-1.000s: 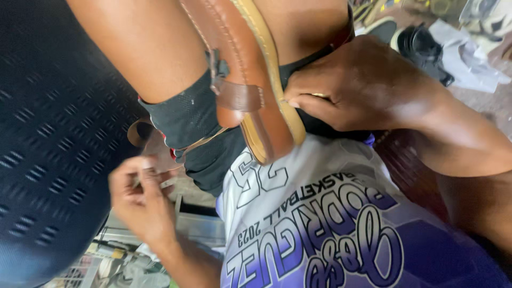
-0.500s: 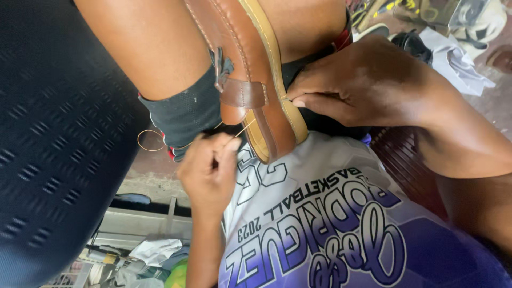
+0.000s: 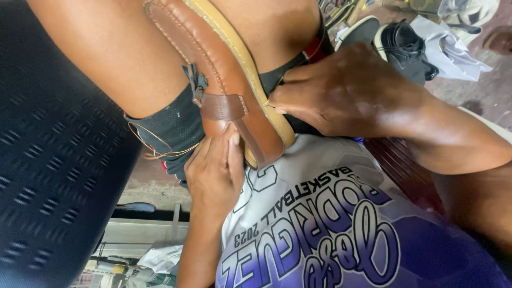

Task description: The person hand-sews a brown leather shoe using a needle and thread. They repeatedly push the needle through the shoe's sole and strap, pull the thread tight, and continue stitching along the edge. The shoe is held between the legs while the person works.

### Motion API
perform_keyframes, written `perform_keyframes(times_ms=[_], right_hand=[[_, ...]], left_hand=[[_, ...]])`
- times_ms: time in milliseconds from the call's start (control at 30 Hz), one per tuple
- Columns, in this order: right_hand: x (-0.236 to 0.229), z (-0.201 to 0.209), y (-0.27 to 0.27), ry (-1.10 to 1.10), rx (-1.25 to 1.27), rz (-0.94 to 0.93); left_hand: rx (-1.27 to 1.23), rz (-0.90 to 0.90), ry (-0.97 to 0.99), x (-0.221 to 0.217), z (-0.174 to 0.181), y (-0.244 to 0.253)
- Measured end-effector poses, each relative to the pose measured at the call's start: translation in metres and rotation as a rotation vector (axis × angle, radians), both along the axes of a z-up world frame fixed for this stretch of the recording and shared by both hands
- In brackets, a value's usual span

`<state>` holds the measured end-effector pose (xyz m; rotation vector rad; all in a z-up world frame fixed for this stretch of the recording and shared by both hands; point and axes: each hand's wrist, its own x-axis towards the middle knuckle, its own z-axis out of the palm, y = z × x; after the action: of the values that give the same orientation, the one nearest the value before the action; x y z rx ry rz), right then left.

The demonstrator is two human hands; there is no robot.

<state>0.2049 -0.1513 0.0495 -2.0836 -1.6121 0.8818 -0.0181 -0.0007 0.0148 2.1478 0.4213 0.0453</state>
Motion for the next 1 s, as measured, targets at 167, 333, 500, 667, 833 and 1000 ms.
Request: perform_keyframes(times_ms=[167, 333, 500, 667, 833, 1000], right_hand=[[0.003, -0.003, 0.004, 0.049, 0.076, -0.015], [-0.001, -0.007, 0.001, 0.097, 0.089, -0.045], [-0.006, -0.011, -0.003, 0.06, 0.092, -0.044], [-0.011, -0.007, -0.002, 0.012, 0.105, -0.022], [-0.028, 0.013, 0.007, -0.232, 0.108, -0.034], [-0.033, 0.012, 0.011, -0.258, -0.001, 0.03]], left_hand=[[-0.052, 0.036, 0.107, 0.014, -0.008, -0.004], [-0.347, 0.155, 0.154, 0.017, -0.009, -0.004], [-0.511, 0.19, 0.2, 0.021, -0.007, 0.0], [-0.457, 0.174, 0.238, 0.026, -0.004, 0.0], [-0.336, 0.157, 0.243, 0.028, 0.002, -0.001], [-0.34, 0.157, 0.241, 0.027, 0.001, 0.0]])
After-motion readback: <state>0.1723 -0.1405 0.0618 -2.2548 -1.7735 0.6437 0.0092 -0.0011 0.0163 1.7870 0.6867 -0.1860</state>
